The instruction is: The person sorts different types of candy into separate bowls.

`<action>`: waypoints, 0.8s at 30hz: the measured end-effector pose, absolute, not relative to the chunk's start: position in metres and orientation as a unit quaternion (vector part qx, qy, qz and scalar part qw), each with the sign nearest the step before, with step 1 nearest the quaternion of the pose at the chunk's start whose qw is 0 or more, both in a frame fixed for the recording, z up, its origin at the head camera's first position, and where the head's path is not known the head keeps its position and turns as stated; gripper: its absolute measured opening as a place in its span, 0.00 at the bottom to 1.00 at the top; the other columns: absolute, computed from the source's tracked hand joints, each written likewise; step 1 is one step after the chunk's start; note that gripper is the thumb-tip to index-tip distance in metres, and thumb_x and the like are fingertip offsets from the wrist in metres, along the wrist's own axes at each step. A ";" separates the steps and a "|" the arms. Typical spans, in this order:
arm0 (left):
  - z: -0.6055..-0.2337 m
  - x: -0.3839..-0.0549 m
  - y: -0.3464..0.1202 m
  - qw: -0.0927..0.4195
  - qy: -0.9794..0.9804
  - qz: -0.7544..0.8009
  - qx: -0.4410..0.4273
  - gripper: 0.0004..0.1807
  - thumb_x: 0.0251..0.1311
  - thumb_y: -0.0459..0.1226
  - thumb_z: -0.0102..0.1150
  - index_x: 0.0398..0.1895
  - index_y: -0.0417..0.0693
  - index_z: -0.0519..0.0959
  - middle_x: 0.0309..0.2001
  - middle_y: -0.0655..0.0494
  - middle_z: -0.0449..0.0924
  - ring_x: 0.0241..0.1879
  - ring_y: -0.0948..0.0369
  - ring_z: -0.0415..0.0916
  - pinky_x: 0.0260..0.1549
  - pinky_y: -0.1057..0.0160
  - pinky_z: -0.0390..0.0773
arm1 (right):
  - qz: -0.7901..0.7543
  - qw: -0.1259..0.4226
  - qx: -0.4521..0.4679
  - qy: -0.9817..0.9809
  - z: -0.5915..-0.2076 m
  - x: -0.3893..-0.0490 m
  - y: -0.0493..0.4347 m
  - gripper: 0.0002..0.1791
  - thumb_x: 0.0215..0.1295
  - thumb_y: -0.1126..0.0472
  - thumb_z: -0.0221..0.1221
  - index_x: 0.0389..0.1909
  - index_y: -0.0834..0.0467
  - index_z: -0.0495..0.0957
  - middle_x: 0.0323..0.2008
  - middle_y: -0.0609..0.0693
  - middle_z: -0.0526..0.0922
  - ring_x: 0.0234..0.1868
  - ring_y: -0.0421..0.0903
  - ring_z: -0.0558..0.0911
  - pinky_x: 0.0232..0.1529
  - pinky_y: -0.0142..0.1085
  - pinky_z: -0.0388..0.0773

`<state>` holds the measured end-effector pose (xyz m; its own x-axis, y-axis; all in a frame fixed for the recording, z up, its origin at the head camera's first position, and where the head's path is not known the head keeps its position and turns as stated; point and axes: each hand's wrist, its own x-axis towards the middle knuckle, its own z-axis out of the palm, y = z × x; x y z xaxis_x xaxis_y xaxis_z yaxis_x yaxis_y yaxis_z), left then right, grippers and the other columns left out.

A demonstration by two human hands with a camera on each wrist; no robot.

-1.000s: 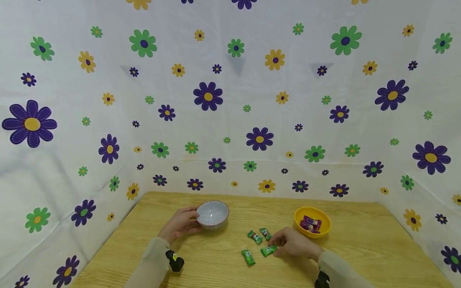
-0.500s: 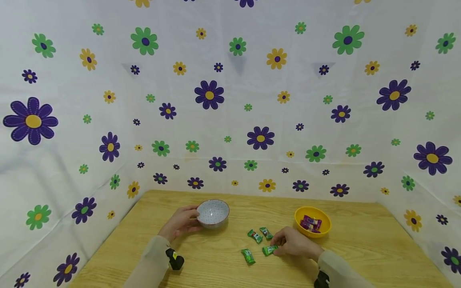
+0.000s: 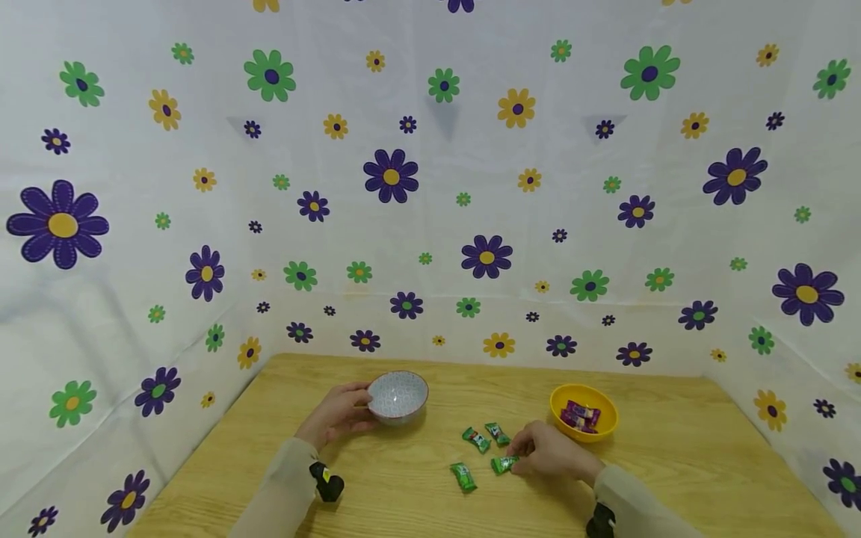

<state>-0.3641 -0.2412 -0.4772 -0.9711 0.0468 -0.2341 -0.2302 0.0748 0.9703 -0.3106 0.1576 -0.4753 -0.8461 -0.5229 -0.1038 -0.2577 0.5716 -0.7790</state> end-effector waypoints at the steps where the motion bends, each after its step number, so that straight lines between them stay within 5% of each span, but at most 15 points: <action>1: -0.478 -0.364 -0.241 0.101 0.727 0.676 -0.065 0.27 0.67 0.35 0.51 0.70 0.39 0.65 0.63 0.32 0.69 0.49 0.49 0.80 0.46 0.50 0.83 | -0.408 0.163 -0.224 0.870 -0.476 -0.311 0.158 0.05 0.57 0.65 0.68 0.35 0.58 0.85 0.35 0.48 0.81 0.36 0.45 0.73 0.36 0.32 0.70; 24: -0.481 -0.363 -0.247 0.107 0.700 0.705 -0.042 0.27 0.68 0.34 0.51 0.71 0.44 0.65 0.65 0.34 0.67 0.48 0.49 0.80 0.46 0.49 0.83 | -0.495 0.137 -0.206 0.833 -0.469 -0.325 0.145 0.11 0.57 0.60 0.69 0.39 0.60 0.85 0.35 0.52 0.78 0.36 0.44 0.70 0.33 0.30 0.66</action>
<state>-0.3632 -0.2470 -0.4809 -0.9737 0.0923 -0.2084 -0.2089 0.0037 0.9779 -0.3251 0.1453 -0.4693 -0.8777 -0.4786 -0.0250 -0.2071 0.4258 -0.8808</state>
